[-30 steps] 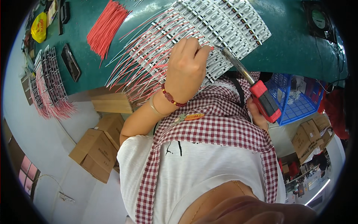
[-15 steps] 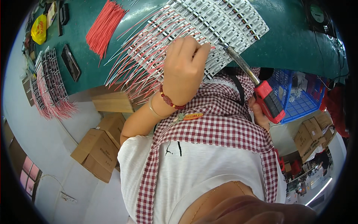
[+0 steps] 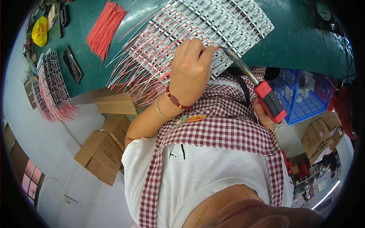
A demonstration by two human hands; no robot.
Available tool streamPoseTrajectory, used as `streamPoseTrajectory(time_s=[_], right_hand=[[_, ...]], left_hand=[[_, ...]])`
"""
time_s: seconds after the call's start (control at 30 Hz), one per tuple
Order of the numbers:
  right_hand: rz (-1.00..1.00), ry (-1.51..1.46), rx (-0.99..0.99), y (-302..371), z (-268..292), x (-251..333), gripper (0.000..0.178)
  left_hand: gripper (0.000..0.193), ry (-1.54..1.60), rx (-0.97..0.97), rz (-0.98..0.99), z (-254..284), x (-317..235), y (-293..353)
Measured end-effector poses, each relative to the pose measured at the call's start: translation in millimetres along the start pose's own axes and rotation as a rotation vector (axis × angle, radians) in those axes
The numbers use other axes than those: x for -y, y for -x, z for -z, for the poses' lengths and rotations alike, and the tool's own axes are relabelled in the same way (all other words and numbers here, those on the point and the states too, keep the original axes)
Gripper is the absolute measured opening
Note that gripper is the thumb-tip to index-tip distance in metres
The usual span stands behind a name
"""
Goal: The person uses a soldering iron to attach red and white wires to a grid-like circuit board. They repeatedly pick up individual wires, place them into slots on the board, and apply the soldering iron to secure them. The task is performed at a green workbench in a workshop environment.
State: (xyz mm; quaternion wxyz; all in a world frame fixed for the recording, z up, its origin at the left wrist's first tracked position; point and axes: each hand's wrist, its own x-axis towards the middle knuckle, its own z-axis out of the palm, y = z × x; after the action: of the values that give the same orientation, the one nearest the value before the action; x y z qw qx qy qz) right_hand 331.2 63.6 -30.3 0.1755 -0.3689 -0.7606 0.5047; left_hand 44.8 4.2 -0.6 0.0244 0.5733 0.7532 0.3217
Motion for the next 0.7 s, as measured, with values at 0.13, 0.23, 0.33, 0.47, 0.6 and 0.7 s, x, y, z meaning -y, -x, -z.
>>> streamPoseTrajectory(time_s=[0.13,0.23,0.33,0.47,0.6,0.7], right_hand=[[-0.033,0.038,0.001,9.2,2.8,-7.0,0.017],[-0.019,-0.041,-0.036,5.2,2.5,-1.1,0.018],[0.0,-0.047,-0.024,3.8,2.2,-1.8,0.018],[0.074,0.06,-0.012,-5.2,0.0,8.1,0.02],[0.13,0.134,-0.044,-10.6,0.4,14.9,0.022],[0.025,0.058,-0.039,6.4,3.6,-5.1,0.022]], left_hand=[[0.016,-0.011,0.017,0.005,0.7,0.2,-1.0],[0.016,-0.019,0.039,0.011,2.5,-0.8,-2.2],[0.016,-0.016,0.043,0.004,3.1,-0.6,-2.4],[0.018,-0.001,0.091,0.003,3.9,0.3,-1.1],[0.02,0.007,0.115,0.007,4.8,-1.0,-0.1],[0.018,-0.006,0.058,-0.002,4.5,-0.8,-2.5]])
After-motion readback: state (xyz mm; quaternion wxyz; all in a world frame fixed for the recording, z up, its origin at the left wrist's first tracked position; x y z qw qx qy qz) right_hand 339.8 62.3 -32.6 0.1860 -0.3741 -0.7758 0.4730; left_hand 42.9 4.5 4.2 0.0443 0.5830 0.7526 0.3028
